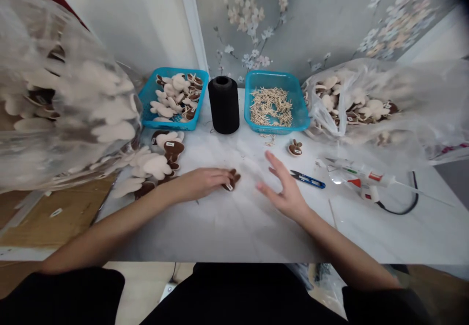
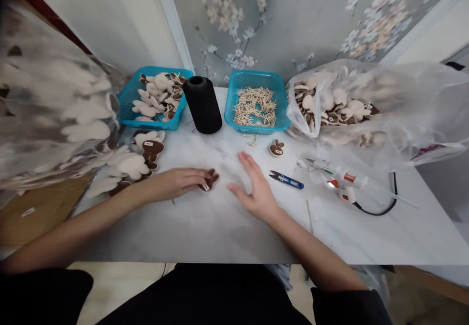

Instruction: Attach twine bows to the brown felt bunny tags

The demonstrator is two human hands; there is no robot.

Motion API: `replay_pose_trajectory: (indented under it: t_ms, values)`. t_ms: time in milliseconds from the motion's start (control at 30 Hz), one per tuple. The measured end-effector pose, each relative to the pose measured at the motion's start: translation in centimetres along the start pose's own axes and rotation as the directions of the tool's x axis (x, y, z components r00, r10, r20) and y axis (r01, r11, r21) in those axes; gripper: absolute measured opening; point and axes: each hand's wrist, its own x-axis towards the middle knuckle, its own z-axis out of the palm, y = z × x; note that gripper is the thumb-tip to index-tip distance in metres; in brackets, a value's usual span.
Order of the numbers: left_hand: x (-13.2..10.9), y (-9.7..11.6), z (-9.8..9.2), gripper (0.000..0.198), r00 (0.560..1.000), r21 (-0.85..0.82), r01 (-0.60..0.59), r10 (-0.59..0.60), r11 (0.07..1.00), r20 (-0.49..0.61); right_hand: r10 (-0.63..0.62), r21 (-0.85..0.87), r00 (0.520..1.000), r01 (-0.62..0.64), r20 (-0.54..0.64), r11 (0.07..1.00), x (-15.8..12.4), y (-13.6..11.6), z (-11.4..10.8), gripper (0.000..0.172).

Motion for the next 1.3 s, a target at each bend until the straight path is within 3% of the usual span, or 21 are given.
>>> replay_pose_trajectory:
  t_ms: [100, 200, 333, 433, 633, 767, 900, 1033, 1100, 1233, 1300]
  values:
    - [-0.7, 1.0, 0.7, 0.025, 0.994, -0.156, -0.106, 0.1, 0.982, -0.046, -0.195, -0.173, 0.941, 0.248, 0.275, 0.953, 0.3, -0.1, 1.5, 0.069]
    - [-2.5, 2.0, 1.1, 0.037, 0.996, -0.159, -0.014, 0.0, 0.987, -0.088, -0.267, -0.217, 0.867, 0.382, 0.42, 0.898, 0.9, 0.4, 3.0, 0.06]
    - [-6.2, 3.2, 2.7, 0.07, 0.995, 0.01, 0.073, -0.074, 0.997, 0.066, -0.297, -0.226, 0.85, 0.422, 0.435, 0.878, 1.5, 1.0, 3.9, 0.038]
    - [-9.8, 3.5, 3.8, 0.077, 0.982, 0.153, 0.09, -0.113, 0.984, 0.15, -0.324, -0.184, 0.853, 0.425, 0.409, 0.886, 1.6, 1.3, 3.6, 0.029]
    - [-16.6, 2.8, 2.1, 0.069, 0.946, 0.243, 0.251, -0.291, 0.937, 0.145, -0.316, -0.161, 0.867, 0.4, 0.385, 0.902, 1.6, 1.2, 2.8, 0.028]
    - [-18.7, 1.9, 0.8, 0.061, 0.942, 0.237, 0.304, -0.328, 0.923, 0.068, -0.318, -0.177, 0.865, 0.408, 0.388, 0.896, 1.7, 1.2, 2.7, 0.029]
    - [-18.6, -0.3, 0.3, 0.063, 0.977, 0.264, 0.207, -0.215, 0.942, 0.0, -0.317, -0.212, 0.87, 0.414, 0.376, 0.885, 1.6, 1.5, 2.5, 0.028]
    - [-17.5, -2.8, -0.5, 0.057, 0.977, 0.339, 0.213, -0.194, 0.916, -0.088, -0.313, -0.233, 0.882, 0.407, 0.353, 0.883, 1.4, 1.9, 2.1, 0.027]
    - [-16.6, -3.0, -0.7, 0.054, 0.983, 0.394, 0.166, -0.12, 0.904, -0.138, -0.313, -0.228, 0.893, 0.394, 0.323, 0.891, 1.2, 2.1, 2.0, 0.028]
    - [-13.1, 0.3, 0.2, 0.032, 0.969, 0.541, -0.071, 0.187, 0.838, -0.163, -0.327, -0.15, 0.905, 0.376, 0.272, 0.914, 0.9, 2.8, 2.1, 0.026]
    - [-10.3, 2.8, 1.4, 0.024, 0.954, 0.567, -0.107, 0.245, 0.817, -0.173, -0.354, -0.098, 0.899, 0.389, 0.257, 0.916, 0.9, 3.1, 2.3, 0.021]
